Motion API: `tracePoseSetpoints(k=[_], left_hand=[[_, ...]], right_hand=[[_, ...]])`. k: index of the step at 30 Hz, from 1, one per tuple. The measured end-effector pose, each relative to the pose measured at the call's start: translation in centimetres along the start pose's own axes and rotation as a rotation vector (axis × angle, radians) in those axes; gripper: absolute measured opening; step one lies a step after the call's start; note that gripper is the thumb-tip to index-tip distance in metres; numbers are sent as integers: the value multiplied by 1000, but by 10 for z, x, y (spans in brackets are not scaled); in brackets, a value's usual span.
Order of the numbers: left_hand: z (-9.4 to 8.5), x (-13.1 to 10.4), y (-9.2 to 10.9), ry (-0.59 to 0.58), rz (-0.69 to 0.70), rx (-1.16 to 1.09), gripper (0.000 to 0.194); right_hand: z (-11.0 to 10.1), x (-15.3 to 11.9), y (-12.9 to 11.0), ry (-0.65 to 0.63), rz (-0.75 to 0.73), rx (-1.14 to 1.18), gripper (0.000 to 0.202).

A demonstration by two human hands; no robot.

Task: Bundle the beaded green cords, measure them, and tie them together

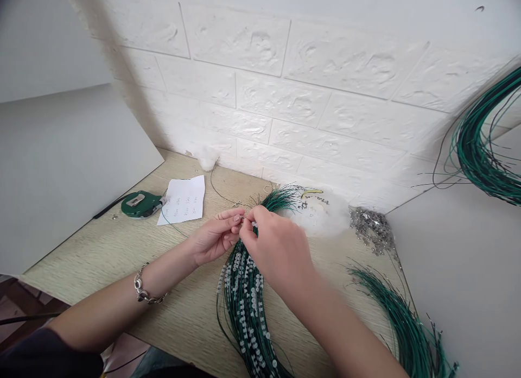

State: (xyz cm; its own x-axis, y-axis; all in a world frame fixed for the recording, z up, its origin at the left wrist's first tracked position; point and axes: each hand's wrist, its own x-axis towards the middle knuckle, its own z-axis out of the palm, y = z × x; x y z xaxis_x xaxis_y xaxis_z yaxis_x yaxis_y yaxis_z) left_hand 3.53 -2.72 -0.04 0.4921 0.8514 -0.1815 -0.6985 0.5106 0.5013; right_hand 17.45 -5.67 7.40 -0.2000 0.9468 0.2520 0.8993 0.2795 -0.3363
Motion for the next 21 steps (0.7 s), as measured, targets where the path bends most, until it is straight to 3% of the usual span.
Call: tracePoseSetpoints(k=[21], left_hand=[[2, -1, 0, -28, -3, 1, 17]], right_hand=[[2, 1, -1, -35, -1, -6, 15]])
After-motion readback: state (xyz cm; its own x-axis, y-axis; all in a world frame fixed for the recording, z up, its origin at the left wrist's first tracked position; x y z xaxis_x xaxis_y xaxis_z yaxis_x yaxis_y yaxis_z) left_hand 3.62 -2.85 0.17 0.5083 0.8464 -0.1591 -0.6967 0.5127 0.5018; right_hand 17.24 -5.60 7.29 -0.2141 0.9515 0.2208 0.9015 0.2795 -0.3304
